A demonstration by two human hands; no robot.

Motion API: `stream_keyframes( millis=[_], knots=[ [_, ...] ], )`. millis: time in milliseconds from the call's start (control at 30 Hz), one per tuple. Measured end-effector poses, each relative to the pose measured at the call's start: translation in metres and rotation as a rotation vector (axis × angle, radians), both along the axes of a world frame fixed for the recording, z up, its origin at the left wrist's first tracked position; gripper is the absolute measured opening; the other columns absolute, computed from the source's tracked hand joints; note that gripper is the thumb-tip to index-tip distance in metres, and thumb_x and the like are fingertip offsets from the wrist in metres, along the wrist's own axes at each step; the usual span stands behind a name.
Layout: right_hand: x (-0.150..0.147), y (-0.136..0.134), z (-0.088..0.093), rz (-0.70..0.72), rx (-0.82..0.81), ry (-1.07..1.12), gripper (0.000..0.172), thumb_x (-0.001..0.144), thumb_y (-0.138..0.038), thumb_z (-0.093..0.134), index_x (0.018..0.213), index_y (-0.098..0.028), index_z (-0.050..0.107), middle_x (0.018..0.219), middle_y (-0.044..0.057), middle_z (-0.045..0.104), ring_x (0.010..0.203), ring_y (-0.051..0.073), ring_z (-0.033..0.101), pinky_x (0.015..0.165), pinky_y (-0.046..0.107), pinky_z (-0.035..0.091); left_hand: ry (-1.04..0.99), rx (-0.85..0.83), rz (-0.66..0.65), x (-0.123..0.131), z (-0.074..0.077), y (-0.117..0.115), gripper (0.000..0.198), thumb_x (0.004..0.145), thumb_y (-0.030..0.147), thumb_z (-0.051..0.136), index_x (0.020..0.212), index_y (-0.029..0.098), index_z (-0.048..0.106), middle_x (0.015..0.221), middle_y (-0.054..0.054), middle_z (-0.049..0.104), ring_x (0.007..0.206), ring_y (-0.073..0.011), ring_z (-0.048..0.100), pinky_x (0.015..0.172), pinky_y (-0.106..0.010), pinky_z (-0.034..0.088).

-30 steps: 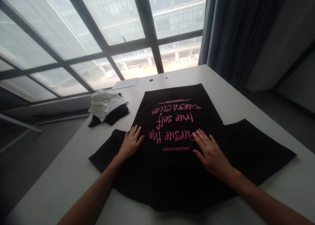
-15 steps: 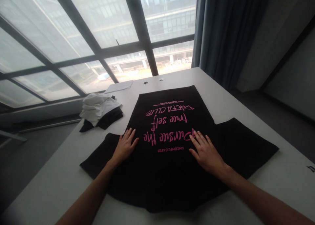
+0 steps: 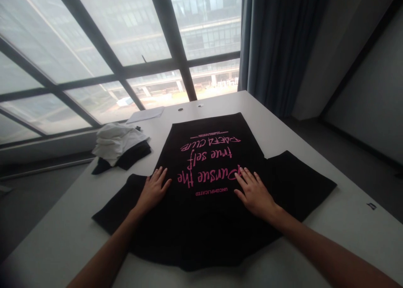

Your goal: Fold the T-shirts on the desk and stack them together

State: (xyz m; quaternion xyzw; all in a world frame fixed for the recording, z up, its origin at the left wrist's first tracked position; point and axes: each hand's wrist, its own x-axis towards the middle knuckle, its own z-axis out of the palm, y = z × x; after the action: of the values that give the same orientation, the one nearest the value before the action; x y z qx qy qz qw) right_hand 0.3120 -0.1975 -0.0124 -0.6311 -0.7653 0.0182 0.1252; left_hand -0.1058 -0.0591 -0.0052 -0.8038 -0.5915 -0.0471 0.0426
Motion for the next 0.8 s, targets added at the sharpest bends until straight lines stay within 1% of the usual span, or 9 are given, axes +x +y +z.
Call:
stream_keyframes(
  millis=[233, 333, 467, 633, 800],
  knots=[
    [0.000, 0.001, -0.001, 0.005, 0.011, 0.012, 0.060, 0.103, -0.049, 0.037, 0.155, -0.020, 0.041, 0.164, 0.013, 0.032, 0.152, 0.029, 0.027, 0.120, 0.055, 0.027, -0.006, -0.017, 0.008, 0.002, 0.004, -0.001, 0.064, 0.104, 0.048, 0.034, 0.156, 0.013, 0.037, 0.164, -0.016, 0.028, 0.153, -0.0310, 0.025, 0.121, -0.056, 0.023],
    [0.000, 0.001, -0.004, 0.011, 0.017, 0.022, 0.060, 0.103, -0.049, 0.036, 0.156, -0.022, 0.040, 0.164, 0.012, 0.032, 0.152, 0.030, 0.027, 0.120, 0.056, 0.026, -0.013, -0.007, 0.008, 0.001, 0.003, -0.001, 0.064, 0.103, 0.048, 0.034, 0.156, 0.013, 0.037, 0.164, -0.017, 0.029, 0.152, -0.0313, 0.026, 0.121, -0.056, 0.024],
    [0.001, 0.001, -0.004, 0.004, -0.007, 0.019, 0.060, 0.103, -0.049, 0.037, 0.156, -0.022, 0.040, 0.164, 0.012, 0.032, 0.152, 0.029, 0.026, 0.121, 0.055, 0.025, -0.023, 0.013, 0.004, 0.000, 0.001, 0.001, 0.063, 0.103, 0.047, 0.036, 0.156, 0.014, 0.038, 0.163, -0.016, 0.031, 0.152, -0.0313, 0.028, 0.120, -0.056, 0.024],
    [-0.003, 0.002, 0.003, -0.014, -0.038, 0.011, 0.060, 0.102, -0.048, 0.039, 0.155, -0.021, 0.041, 0.164, 0.012, 0.030, 0.153, 0.029, 0.025, 0.121, 0.054, 0.025, -0.022, 0.005, 0.011, 0.000, 0.000, 0.001, 0.064, 0.102, 0.048, 0.034, 0.156, 0.013, 0.038, 0.163, -0.016, 0.030, 0.152, -0.0315, 0.028, 0.121, -0.056, 0.023],
    [-0.006, 0.002, 0.012, -0.033, -0.074, 0.026, 0.060, 0.102, -0.047, 0.041, 0.155, -0.020, 0.041, 0.165, 0.012, 0.027, 0.153, 0.029, 0.023, 0.122, 0.055, 0.024, -0.012, 0.014, -0.001, -0.003, -0.004, 0.005, 0.065, 0.102, 0.048, 0.034, 0.156, 0.012, 0.039, 0.163, -0.018, 0.031, 0.151, -0.0328, 0.028, 0.119, -0.058, 0.026]
  ],
)
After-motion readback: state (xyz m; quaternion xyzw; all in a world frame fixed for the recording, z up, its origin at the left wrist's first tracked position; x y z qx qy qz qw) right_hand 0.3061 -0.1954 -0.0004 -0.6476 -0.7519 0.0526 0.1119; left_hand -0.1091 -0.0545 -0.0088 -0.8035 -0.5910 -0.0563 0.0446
